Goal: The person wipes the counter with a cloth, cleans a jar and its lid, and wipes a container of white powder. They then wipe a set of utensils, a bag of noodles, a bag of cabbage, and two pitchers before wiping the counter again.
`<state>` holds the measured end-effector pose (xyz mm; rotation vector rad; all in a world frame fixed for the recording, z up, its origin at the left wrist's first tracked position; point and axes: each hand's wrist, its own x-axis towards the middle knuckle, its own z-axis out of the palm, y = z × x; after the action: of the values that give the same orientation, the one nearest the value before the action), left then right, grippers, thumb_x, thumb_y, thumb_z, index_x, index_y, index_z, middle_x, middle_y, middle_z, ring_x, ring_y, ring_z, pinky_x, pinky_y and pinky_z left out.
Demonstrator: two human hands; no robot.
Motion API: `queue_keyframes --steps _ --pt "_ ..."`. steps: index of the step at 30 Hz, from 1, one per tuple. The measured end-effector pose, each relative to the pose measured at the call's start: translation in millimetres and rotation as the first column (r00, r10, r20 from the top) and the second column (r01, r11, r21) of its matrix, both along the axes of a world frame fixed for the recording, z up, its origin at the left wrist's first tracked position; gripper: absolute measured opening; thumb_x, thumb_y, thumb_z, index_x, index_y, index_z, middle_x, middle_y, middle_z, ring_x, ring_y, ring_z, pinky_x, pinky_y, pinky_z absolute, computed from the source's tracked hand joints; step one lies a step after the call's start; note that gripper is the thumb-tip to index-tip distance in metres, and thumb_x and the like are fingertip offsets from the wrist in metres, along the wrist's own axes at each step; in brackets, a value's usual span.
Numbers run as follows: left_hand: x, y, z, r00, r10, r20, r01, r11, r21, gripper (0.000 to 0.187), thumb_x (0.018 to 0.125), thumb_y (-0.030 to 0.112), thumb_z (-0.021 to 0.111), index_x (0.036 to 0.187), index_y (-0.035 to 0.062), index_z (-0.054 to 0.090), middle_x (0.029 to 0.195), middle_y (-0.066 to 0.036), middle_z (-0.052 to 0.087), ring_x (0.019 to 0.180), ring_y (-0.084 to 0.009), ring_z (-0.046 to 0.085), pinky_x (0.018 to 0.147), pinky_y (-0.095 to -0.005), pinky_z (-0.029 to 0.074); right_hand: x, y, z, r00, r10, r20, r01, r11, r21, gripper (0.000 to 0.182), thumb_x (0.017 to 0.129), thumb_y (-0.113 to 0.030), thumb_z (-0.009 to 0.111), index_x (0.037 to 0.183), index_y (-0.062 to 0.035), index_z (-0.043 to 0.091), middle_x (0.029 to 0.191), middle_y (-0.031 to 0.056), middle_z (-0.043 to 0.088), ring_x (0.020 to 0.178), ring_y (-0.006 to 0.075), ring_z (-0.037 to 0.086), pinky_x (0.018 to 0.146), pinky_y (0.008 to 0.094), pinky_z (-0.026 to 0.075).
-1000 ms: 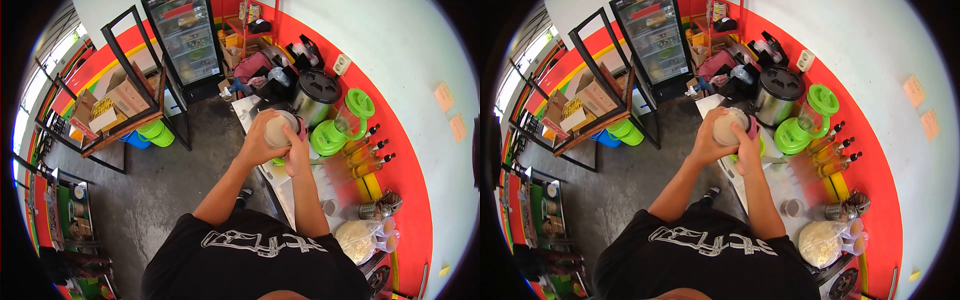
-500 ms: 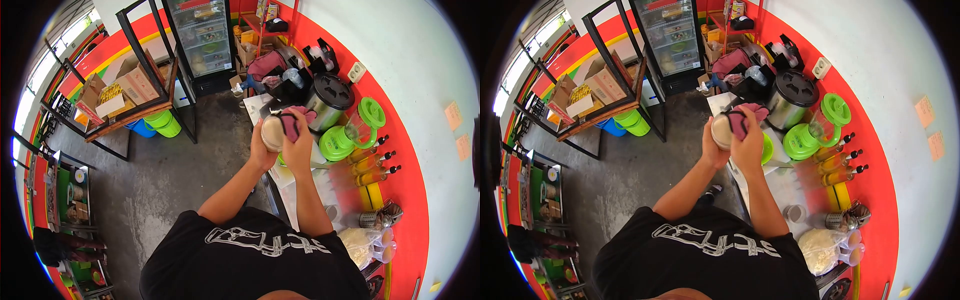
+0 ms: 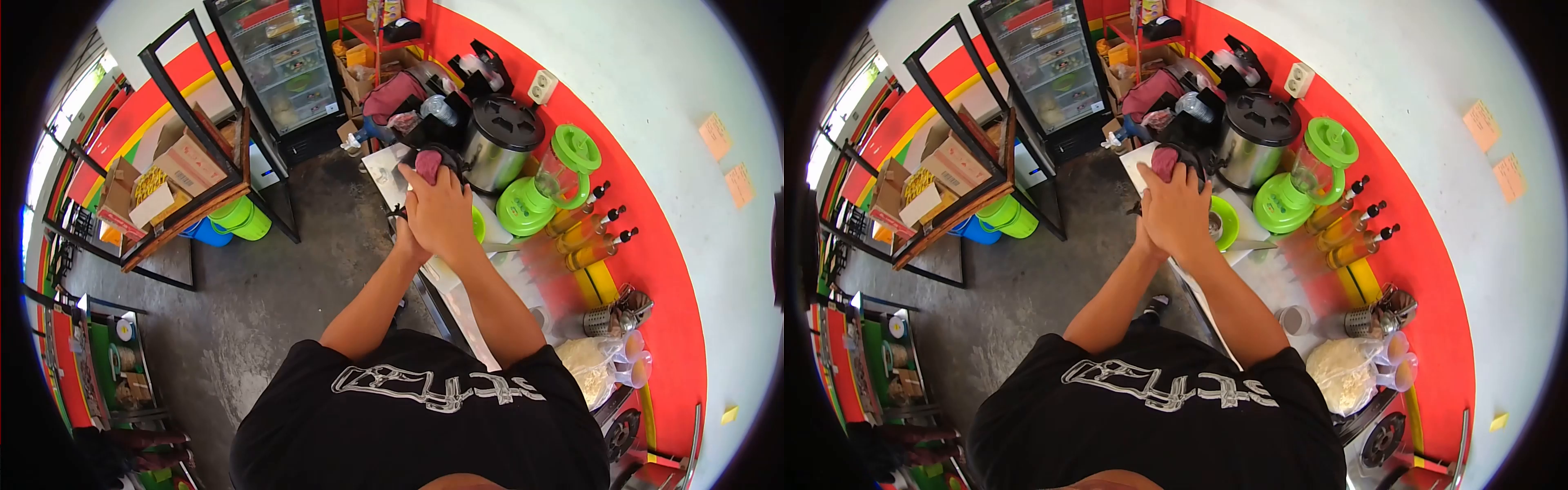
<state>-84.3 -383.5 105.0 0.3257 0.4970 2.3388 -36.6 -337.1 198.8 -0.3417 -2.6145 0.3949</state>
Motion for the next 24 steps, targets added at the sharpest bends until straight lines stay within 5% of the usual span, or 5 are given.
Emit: queue_keyframes --steps 7,15,17,18,24 --pt "-8.0 15.7 -28.5 0.99 -0.116 -0.075 0.117 0.993 0.013 0.043 0.108 0.041 0.038 0.148 0.0259 0.046 0.149 -0.003 0.05 0.141 -0.0266 0.044 0.118 -0.0471 0.035 -13.4 24.2 -0.4 0.998 -0.051 0.023 0.055 0.96 -0.273 0.074 0.089 -0.024 0.058 0.158 -0.0181 0.033 0.109 0.0236 0.069 0.101 0.0434 0.066 0.095 0.0629 0.046" --pt "5.3 30.1 -21.8 0.995 -0.078 -0.064 0.084 0.991 0.102 0.043 0.108 0.042 0.038 0.148 0.0267 0.046 0.151 -0.002 0.049 0.141 -0.0269 0.044 0.117 -0.0463 0.037 27.7 14.8 -22.5 0.973 0.013 -0.229 0.021 0.989 0.147 0.044 0.09 -0.02 0.06 0.134 -0.0214 0.062 0.141 0.0142 0.056 0.134 0.0404 0.05 0.109 0.0616 0.037" --pt "13.6 55.0 -42.4 0.999 -0.036 -0.022 0.042 0.917 0.398 0.044 0.108 0.043 0.037 0.148 0.0276 0.045 0.153 -0.001 0.048 0.141 -0.0274 0.045 0.117 -0.0462 0.037 28.6 15.8 -31.1 0.977 -0.028 -0.21 0.052 0.993 0.11 0.05 0.088 -0.022 0.065 0.138 -0.025 0.061 0.148 0.0169 0.05 0.137 0.0428 0.045 0.111 0.0634 0.033" --pt "-8.0 29.9 -16.2 0.936 -0.315 0.158 0.285 0.94 0.188 0.046 0.108 0.044 0.036 0.148 0.023 0.045 0.149 -0.004 0.051 0.139 -0.0279 0.048 0.115 -0.0471 0.039 28.6 16.8 -29.5 0.978 -0.113 -0.176 0.128 0.989 0.077 0.047 0.089 -0.025 0.063 0.135 -0.0241 0.063 0.149 0.0178 0.049 0.137 0.043 0.045 0.109 0.065 0.033" --pt "10.1 38.9 6.5 0.969 -0.195 0.151 0.21 0.974 -0.089 0.048 0.108 0.045 0.034 0.145 0.0175 0.047 0.144 -0.007 0.055 0.134 -0.0282 0.053 0.111 -0.0473 0.044 8.5 55.9 13.0 0.959 -0.18 0.22 0.242 0.924 -0.297 0.033 0.092 -0.034 0.057 0.113 -0.0126 0.071 0.127 0.0202 0.064 0.113 0.0402 0.061 0.096 0.0548 0.046"
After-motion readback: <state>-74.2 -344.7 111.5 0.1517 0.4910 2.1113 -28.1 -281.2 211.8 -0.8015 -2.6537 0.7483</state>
